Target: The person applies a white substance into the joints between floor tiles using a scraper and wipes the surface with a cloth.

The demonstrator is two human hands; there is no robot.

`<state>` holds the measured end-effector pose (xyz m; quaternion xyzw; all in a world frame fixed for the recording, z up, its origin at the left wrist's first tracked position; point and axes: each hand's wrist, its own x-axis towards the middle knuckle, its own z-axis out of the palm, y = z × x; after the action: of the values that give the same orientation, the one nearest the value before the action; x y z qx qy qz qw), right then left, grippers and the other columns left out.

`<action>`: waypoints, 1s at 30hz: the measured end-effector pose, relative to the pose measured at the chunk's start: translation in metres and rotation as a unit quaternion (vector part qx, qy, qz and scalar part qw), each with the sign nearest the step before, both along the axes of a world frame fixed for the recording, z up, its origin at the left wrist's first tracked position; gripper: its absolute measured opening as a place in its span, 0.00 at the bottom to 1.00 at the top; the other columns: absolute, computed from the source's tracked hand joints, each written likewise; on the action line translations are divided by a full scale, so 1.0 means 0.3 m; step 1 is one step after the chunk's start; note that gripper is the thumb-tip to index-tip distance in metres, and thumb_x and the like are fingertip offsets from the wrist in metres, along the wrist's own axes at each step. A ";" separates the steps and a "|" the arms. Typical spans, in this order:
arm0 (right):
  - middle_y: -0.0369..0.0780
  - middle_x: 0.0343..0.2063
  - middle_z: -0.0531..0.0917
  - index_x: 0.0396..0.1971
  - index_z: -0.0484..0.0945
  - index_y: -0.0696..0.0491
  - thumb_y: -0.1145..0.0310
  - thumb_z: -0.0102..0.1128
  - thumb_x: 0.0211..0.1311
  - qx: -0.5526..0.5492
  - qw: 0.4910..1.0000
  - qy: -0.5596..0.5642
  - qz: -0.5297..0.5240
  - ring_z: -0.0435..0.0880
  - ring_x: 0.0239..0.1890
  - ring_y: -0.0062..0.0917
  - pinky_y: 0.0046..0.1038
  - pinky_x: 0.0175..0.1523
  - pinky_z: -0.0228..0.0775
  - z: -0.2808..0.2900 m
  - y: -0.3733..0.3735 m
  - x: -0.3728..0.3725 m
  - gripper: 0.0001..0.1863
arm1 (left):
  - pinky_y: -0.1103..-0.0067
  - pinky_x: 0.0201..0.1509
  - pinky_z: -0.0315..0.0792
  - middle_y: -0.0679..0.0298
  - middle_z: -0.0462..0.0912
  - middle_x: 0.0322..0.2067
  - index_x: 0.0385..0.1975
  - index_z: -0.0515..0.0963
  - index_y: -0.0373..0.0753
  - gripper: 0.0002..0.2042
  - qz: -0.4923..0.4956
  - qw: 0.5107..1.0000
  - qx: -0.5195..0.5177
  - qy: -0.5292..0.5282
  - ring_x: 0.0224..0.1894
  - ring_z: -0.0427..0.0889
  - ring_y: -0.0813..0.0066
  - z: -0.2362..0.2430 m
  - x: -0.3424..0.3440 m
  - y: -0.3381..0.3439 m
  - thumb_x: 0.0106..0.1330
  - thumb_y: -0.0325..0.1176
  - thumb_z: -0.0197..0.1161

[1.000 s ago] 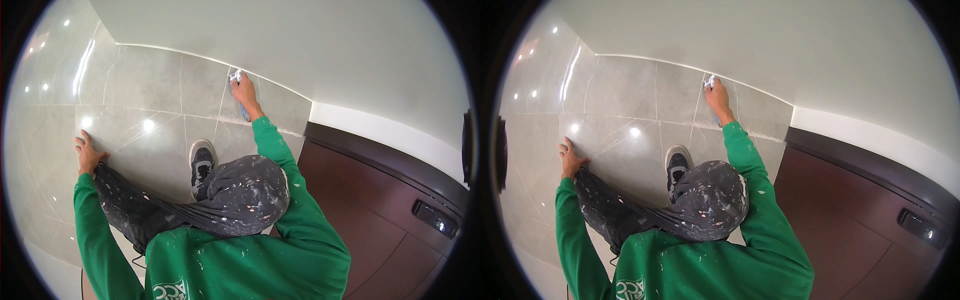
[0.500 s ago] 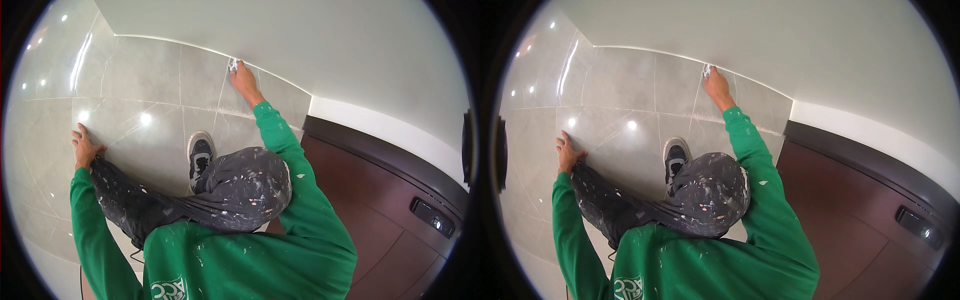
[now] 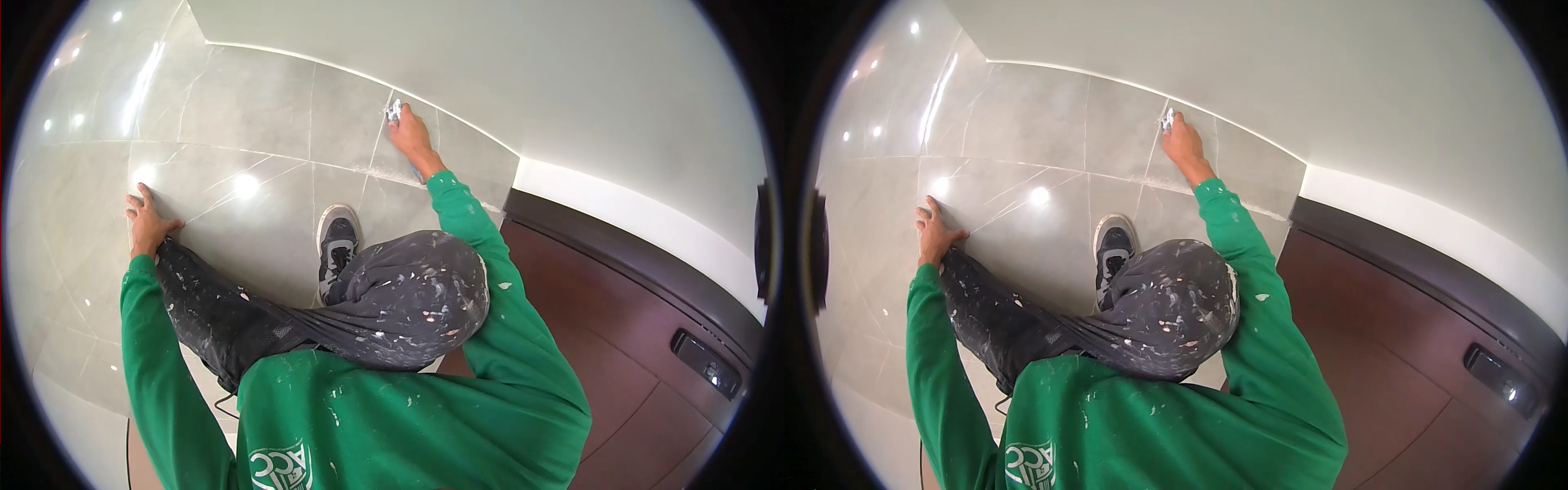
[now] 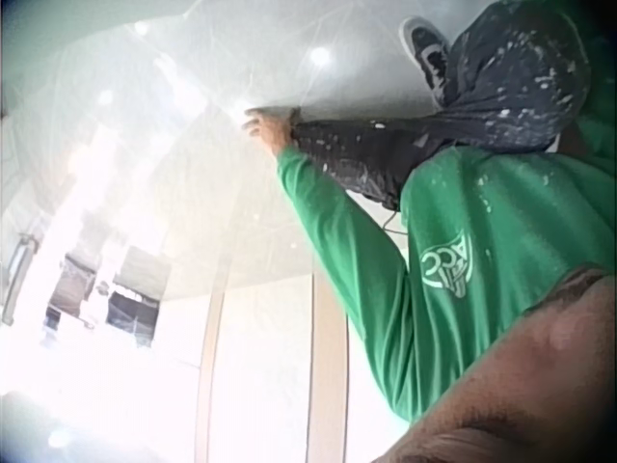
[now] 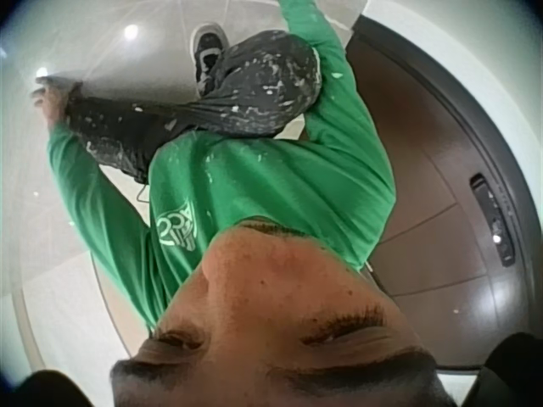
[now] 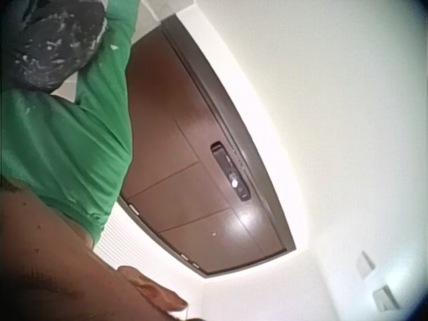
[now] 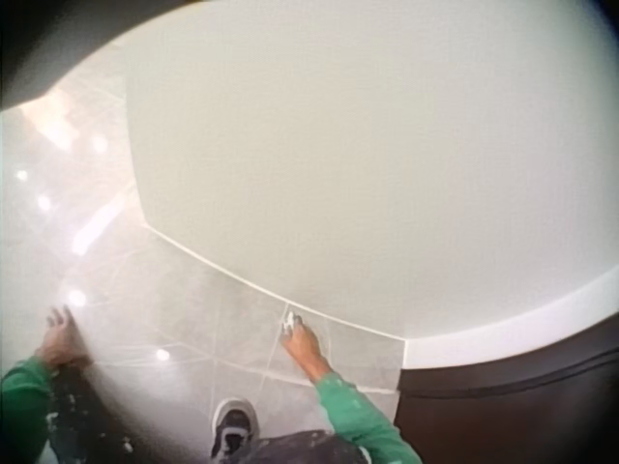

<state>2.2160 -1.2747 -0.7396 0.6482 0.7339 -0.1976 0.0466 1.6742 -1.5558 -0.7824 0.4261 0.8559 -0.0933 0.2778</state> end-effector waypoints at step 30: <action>0.59 0.38 0.84 0.51 0.69 0.62 0.68 0.63 0.63 -0.040 0.995 0.078 -0.052 0.84 0.43 0.58 0.52 0.47 0.75 0.029 -0.426 0.034 0.21 | 0.50 0.69 0.68 0.28 0.37 0.74 0.78 0.36 0.43 0.71 0.016 1.000 -0.011 -0.002 0.73 0.44 0.17 -0.006 0.007 0.007 0.38 0.42 0.86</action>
<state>2.2263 -1.4025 -0.7310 0.6655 0.6922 -0.2792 0.0049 1.6761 -1.5537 -0.7842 0.4090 0.8612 -0.0972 0.2857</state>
